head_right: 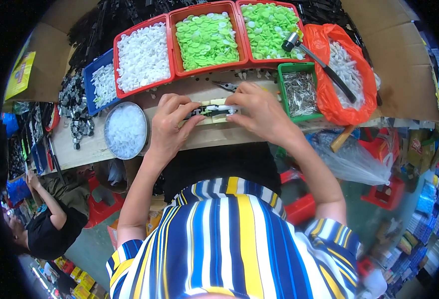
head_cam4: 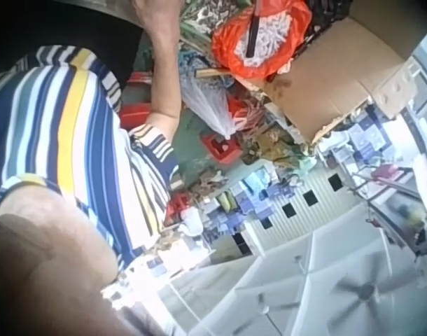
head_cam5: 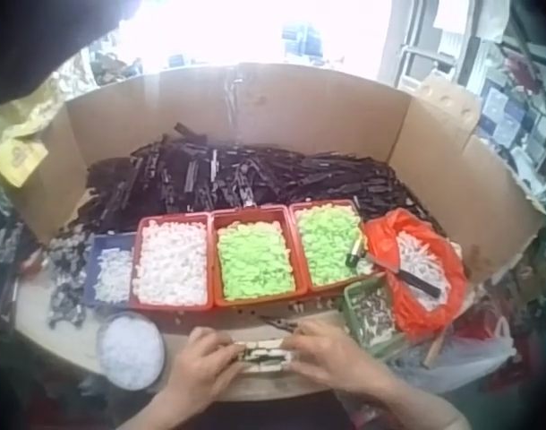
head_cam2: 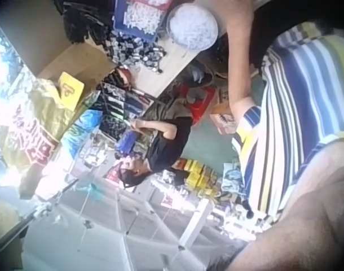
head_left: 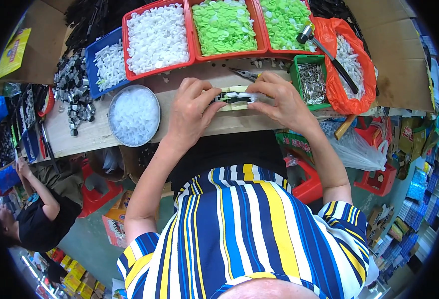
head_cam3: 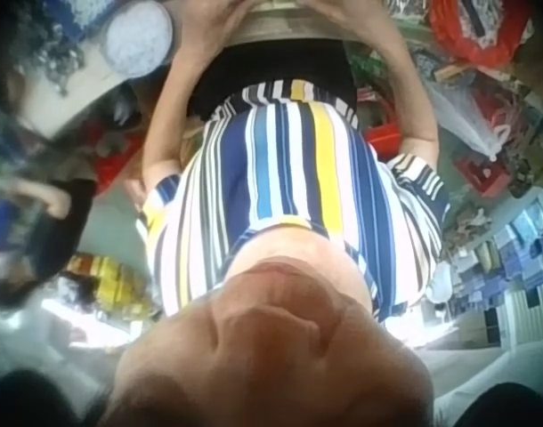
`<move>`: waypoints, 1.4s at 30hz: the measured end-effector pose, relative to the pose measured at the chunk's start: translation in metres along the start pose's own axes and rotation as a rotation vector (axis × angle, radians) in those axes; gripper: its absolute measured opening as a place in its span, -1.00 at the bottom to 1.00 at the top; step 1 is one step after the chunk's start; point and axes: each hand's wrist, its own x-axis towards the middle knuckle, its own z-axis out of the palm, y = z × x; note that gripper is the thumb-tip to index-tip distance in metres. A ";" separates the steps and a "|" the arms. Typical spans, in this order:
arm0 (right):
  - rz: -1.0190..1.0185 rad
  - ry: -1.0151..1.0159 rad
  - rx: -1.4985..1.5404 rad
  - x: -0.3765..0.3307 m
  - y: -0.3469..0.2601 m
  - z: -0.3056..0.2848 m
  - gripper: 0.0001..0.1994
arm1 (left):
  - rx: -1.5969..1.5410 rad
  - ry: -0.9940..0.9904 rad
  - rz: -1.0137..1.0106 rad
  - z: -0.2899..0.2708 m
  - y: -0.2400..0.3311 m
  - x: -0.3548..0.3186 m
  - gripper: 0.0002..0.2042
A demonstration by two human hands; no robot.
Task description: Assembling small mechanical toy parts using a jig, hammer, and pliers at a factory workbench.
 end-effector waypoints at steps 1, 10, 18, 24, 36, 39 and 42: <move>-0.001 -0.003 0.001 0.001 0.000 0.001 -0.70 | 0.010 0.004 0.006 0.001 -0.001 0.000 -0.74; -0.018 0.028 0.011 0.001 0.007 0.015 -0.71 | 0.035 0.009 0.072 0.017 0.005 0.007 -0.80; 0.015 0.144 0.152 -0.009 0.018 0.022 -0.70 | 0.094 0.005 0.131 0.022 0.008 0.007 -0.82; -0.002 0.246 0.174 -0.013 0.021 0.030 -0.76 | 0.091 0.004 0.131 0.023 0.008 0.008 -0.82; -0.167 0.269 -0.303 -0.030 0.012 0.037 -0.62 | 0.152 0.051 0.155 0.028 0.008 0.001 -0.86; -0.197 0.286 -0.372 -0.023 0.014 0.003 -0.66 | 0.154 0.031 0.169 0.027 0.009 0.002 -0.82; -0.133 0.412 -0.343 -0.001 0.032 -0.054 -0.70 | 0.142 0.020 0.163 0.025 0.009 0.002 -0.80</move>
